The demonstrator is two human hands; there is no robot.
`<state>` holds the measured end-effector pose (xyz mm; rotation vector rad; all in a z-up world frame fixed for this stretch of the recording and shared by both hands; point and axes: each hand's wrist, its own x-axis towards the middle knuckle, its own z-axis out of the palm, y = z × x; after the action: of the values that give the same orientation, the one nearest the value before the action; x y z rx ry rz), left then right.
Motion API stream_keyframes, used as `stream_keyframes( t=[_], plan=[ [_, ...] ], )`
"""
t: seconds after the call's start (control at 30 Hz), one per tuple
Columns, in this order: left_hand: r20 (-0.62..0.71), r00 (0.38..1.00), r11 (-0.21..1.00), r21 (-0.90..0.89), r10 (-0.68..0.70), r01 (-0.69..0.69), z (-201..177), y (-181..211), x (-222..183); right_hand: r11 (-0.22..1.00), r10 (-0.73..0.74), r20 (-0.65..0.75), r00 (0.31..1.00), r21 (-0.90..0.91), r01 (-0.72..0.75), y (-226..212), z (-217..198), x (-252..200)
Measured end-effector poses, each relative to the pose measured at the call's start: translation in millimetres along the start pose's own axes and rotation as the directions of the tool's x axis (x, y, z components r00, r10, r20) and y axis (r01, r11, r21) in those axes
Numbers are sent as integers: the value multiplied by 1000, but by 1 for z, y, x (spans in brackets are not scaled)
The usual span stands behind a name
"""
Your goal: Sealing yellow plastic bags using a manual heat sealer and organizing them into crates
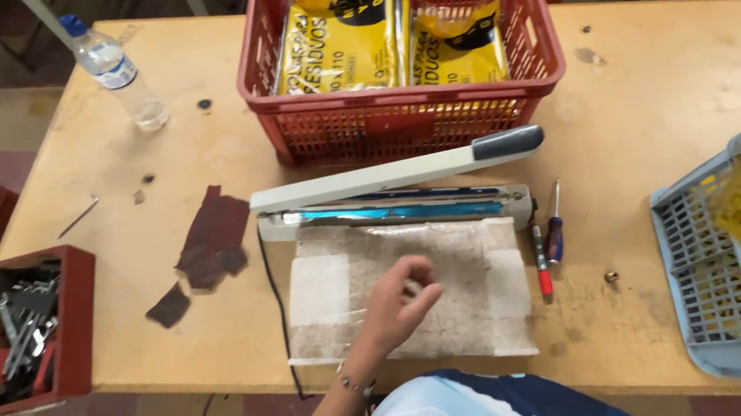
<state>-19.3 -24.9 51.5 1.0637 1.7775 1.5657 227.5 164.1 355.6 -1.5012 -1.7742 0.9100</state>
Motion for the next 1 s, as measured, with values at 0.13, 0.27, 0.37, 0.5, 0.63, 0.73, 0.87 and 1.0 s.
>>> stream_keyframes(
  t=[0.13,0.27,0.37,0.5,0.63,0.73,0.87,1.0],
  plan=[
    [180,984,998,-69,1,12,-10,32,9,974,9,-39,999,224,0,120,24,-2],
    [199,980,958,-276,-19,75,-27,22,10,976,28,87,996,213,-46,189,156,-3],
    [-52,968,911,-356,-244,210,-56,-8,7,967,66,242,968,225,-123,216,247,-30],
    [-222,872,899,-152,-437,412,-84,-30,8,911,-105,401,910,406,-74,245,307,-20],
    [-275,858,882,64,-434,467,-94,-53,16,924,-193,448,873,382,8,261,340,2],
    [-295,862,867,165,-411,470,-99,-63,29,986,-90,417,905,165,22,311,371,43],
    [-299,883,856,267,-363,443,-96,-102,52,995,36,437,899,67,-72,295,387,51],
    [-445,831,828,284,-333,484,-103,-142,75,993,-18,341,940,-104,57,301,397,60]
  ],
)
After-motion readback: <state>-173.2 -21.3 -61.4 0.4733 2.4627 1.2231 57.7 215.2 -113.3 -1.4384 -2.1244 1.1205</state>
